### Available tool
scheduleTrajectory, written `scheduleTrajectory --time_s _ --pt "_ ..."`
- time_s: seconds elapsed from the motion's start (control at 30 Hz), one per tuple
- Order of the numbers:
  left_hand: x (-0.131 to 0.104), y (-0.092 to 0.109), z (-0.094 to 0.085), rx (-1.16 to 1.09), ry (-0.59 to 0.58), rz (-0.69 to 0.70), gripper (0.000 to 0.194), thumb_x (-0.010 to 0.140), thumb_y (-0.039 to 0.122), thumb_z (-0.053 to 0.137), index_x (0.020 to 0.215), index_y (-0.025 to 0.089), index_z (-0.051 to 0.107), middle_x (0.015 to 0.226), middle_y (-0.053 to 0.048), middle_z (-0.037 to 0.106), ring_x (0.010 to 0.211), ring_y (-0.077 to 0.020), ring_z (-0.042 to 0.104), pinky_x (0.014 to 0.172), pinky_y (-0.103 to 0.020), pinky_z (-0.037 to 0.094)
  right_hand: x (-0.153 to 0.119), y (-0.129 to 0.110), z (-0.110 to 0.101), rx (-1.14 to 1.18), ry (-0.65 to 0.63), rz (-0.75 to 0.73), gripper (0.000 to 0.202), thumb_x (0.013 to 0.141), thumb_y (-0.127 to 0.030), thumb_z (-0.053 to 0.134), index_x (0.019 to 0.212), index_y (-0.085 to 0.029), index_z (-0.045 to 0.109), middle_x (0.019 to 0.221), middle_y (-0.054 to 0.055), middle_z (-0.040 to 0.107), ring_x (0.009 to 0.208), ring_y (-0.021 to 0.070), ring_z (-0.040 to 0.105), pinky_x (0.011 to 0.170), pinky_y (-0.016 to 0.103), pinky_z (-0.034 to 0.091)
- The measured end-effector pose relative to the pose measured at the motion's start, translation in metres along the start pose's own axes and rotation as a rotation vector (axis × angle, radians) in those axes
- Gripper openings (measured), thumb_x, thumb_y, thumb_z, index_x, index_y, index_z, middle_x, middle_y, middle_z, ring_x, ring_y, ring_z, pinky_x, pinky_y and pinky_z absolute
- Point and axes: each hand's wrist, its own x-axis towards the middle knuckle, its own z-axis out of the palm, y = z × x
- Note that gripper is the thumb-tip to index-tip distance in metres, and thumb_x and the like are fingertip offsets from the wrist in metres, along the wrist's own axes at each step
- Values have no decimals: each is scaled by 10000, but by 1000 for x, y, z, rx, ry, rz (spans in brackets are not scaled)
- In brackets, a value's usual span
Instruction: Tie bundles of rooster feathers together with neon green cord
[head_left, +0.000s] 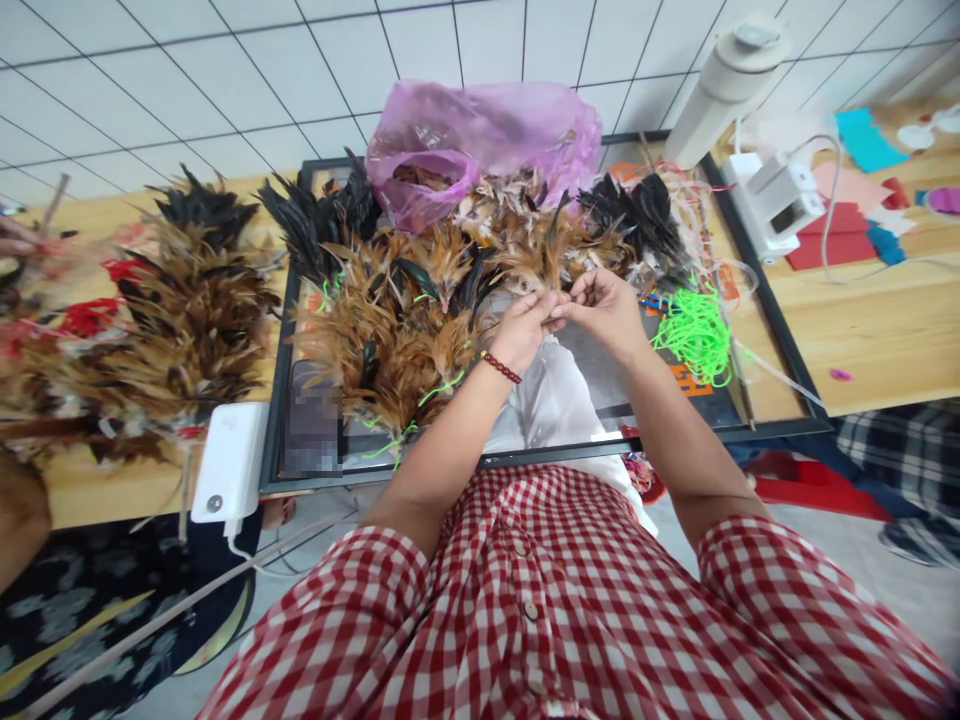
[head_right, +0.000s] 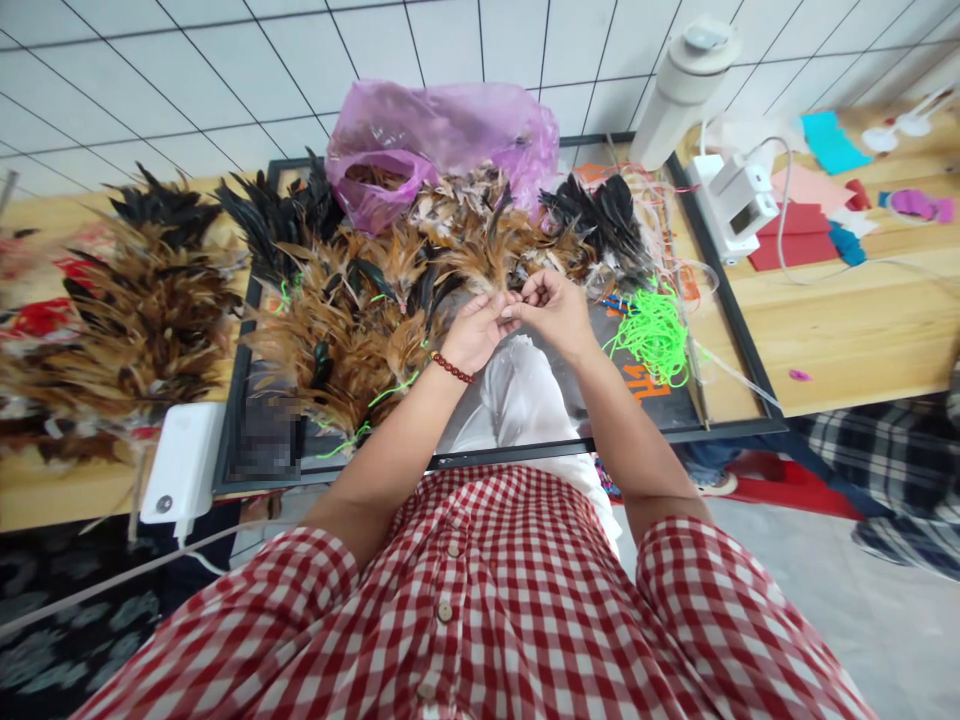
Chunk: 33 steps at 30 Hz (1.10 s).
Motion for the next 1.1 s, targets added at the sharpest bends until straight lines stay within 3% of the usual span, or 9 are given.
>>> scheduleTrajectory --time_s 0.13,0.23,0.33,0.6,0.77,0.87,0.97,1.0,1.1 --pt "-2 2 0 104 -4 17 222 863 277 804 738 158 665 671 24 670 605 -56 598 631 -179 469 0 -7 -10 129 -265 75 525 559 -580 964 825 -206 708 749 -13 661 693 135 607 668 277 521" --pt "-3 2 -3 210 -168 -98 289 842 315 827 697 136 652 618 9 645 542 -62 579 540 -183 427 0 -6 -18 214 -478 152 533 632 -672 897 726 -182 709 661 10 678 628 139 633 633 278 528" --pt "-4 1 -5 261 -307 -201 334 809 342 855 671 120 647 613 -4 643 526 -68 587 512 -187 426 1 -1 -23 243 -552 213 556 559 -667 931 646 -165 709 574 22 676 537 150 635 569 286 524" --pt "-7 2 -3 259 -295 -199 215 853 308 811 842 121 705 783 -31 732 628 -98 687 558 -202 502 3 0 -16 217 -314 168 547 544 -618 950 508 -173 634 478 -16 572 440 83 467 466 242 371" --pt "-5 -3 -3 348 -148 -59 244 916 256 731 716 129 672 567 30 605 444 -47 542 447 -169 381 0 -3 -14 155 -260 139 566 549 -688 917 542 -197 635 524 -2 601 501 113 500 506 266 391" --pt "-3 -6 -1 320 -120 -39 252 911 261 734 699 135 680 565 26 602 449 -49 528 449 -178 366 0 -3 -13 164 -195 112 556 515 -646 947 554 -205 610 551 -10 585 529 114 503 516 272 411" --pt "-3 -10 5 178 -25 78 110 796 195 845 822 167 741 711 25 688 579 -52 602 565 -176 449 2 -1 -7 246 -35 136 542 533 -653 925 615 -228 598 606 -9 593 559 125 507 529 286 451" --pt "-2 -12 7 124 17 128 157 753 157 871 859 183 758 790 21 720 652 -58 639 633 -183 488 3 0 -3 281 6 155 539 553 -664 904 635 -236 588 616 -9 590 567 128 508 538 291 468" --pt "0 -18 10 26 117 249 166 735 134 872 862 208 796 1012 -5 767 905 -97 710 844 -225 551 1 2 13 371 28 188 504 600 -642 870 688 -239 579 636 -18 577 585 121 508 576 288 504"
